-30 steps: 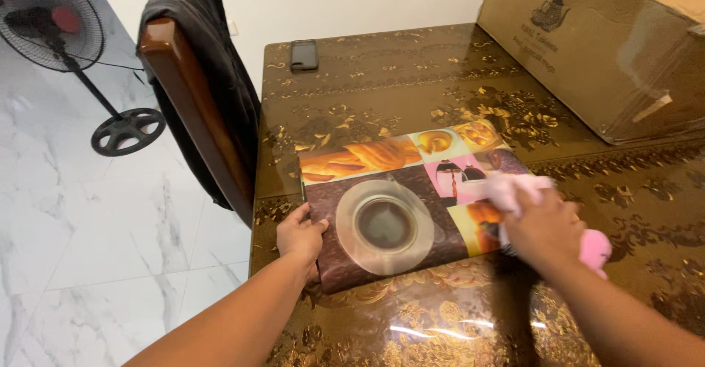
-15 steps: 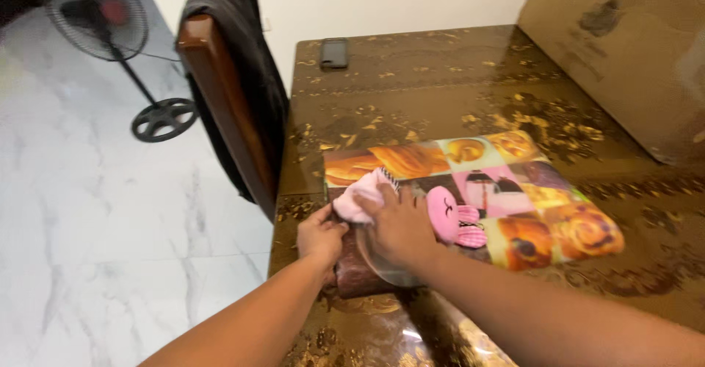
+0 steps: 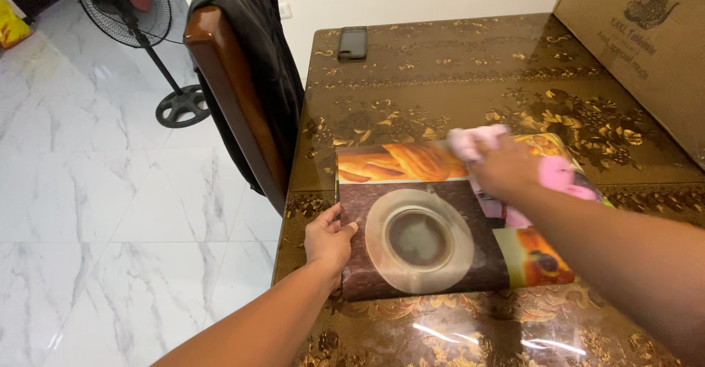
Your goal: The person wipes two printed placemats on a dining table using a pink cloth. They clean each placemat individually, flip them over to wipe the other side, and then stack them together. Finally, the person picks up the stacked placemats and moves them to another table.
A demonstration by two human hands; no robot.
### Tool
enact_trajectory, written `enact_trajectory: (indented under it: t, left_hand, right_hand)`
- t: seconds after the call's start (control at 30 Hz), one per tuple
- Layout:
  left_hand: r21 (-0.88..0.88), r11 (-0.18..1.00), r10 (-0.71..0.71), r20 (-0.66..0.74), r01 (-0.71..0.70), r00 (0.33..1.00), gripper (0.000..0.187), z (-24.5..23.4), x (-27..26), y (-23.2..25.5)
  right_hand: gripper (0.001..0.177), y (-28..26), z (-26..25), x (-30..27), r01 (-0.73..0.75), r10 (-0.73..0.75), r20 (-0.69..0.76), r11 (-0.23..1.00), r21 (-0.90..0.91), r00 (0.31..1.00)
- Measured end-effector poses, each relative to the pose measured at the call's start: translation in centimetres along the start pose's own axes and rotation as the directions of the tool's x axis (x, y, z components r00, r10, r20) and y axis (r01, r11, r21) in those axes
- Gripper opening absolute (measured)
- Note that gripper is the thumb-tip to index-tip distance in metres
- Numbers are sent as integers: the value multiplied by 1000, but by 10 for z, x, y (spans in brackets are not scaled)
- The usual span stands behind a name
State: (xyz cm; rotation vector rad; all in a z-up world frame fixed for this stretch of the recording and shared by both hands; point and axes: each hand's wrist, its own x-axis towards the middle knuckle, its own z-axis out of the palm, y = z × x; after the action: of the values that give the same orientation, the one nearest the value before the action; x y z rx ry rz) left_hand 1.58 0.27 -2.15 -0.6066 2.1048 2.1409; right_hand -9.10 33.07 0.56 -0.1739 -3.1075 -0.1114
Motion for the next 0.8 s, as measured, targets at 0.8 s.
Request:
enact_trajectory:
  t: [0.8]
  left_hand:
    - [28,999,18,-73,-16,997,54,7,-6,-1]
  right_hand:
    - [50,-71,3,-140,110,-119,-329,993,-46,937]
